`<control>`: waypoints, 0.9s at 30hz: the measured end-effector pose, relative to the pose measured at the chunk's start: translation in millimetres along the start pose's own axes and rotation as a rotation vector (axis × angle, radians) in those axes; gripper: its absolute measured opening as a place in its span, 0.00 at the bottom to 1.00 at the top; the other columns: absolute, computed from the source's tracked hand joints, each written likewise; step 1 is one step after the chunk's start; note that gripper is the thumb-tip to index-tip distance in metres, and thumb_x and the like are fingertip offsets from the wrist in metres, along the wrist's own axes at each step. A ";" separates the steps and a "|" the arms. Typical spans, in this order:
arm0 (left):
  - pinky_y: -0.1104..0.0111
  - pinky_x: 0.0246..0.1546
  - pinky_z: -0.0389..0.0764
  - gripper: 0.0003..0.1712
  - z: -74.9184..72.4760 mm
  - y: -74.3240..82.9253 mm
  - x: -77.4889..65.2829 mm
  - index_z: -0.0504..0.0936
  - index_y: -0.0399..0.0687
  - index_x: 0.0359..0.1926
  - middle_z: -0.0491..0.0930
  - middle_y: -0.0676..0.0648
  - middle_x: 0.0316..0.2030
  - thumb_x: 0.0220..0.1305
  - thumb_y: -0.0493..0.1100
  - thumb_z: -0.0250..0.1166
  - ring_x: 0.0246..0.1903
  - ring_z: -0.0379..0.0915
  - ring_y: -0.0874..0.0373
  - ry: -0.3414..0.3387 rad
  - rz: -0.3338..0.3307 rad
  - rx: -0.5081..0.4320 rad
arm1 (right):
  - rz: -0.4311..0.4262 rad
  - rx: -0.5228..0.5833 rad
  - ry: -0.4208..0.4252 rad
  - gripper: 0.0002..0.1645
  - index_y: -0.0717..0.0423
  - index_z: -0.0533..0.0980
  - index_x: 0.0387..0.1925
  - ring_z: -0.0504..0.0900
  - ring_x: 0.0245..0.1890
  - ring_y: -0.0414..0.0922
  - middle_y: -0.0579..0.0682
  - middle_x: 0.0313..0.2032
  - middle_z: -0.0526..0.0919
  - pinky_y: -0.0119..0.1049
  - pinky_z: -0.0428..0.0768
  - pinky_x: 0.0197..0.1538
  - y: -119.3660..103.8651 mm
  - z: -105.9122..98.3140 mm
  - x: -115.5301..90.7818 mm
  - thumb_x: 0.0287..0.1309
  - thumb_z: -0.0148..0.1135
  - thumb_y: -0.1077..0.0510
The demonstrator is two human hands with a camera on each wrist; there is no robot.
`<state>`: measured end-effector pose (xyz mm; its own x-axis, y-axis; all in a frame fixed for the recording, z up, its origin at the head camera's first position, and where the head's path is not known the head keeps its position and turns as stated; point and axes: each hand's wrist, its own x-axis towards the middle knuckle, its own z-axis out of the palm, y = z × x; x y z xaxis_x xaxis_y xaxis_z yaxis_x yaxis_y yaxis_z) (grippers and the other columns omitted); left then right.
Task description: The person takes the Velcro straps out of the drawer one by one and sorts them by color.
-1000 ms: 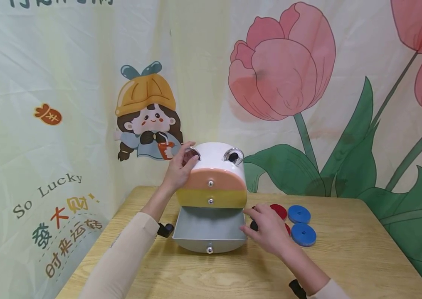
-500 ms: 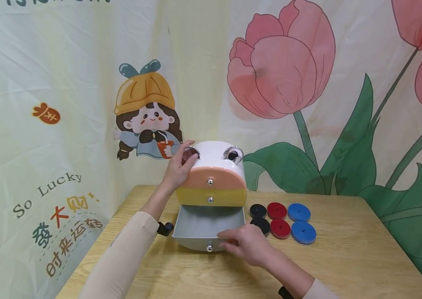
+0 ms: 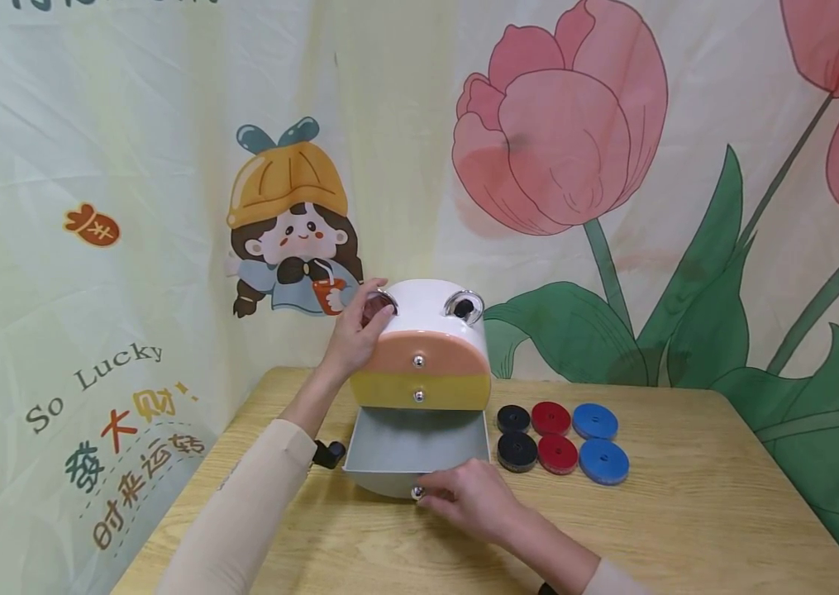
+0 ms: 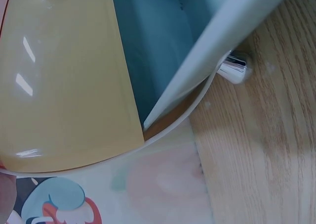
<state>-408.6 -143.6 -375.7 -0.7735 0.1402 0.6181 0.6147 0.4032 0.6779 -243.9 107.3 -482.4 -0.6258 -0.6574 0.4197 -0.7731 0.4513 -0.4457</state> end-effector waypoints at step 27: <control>0.58 0.46 0.74 0.28 -0.6 0.0 -0.5 0.67 0.59 0.74 0.77 0.45 0.46 0.77 0.50 0.58 0.43 0.72 0.51 -0.004 -0.004 0.001 | 0.008 -0.149 0.091 0.04 0.48 0.90 0.35 0.87 0.33 0.30 0.40 0.32 0.92 0.26 0.84 0.36 2.5 14.4 11.4 0.57 0.77 0.59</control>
<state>-408.1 -144.2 -375.8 -0.7765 0.1423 0.6138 0.6116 0.4045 0.6799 -251.4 92.3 -490.1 -0.6334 -0.5991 0.4898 -0.7707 0.5453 -0.3297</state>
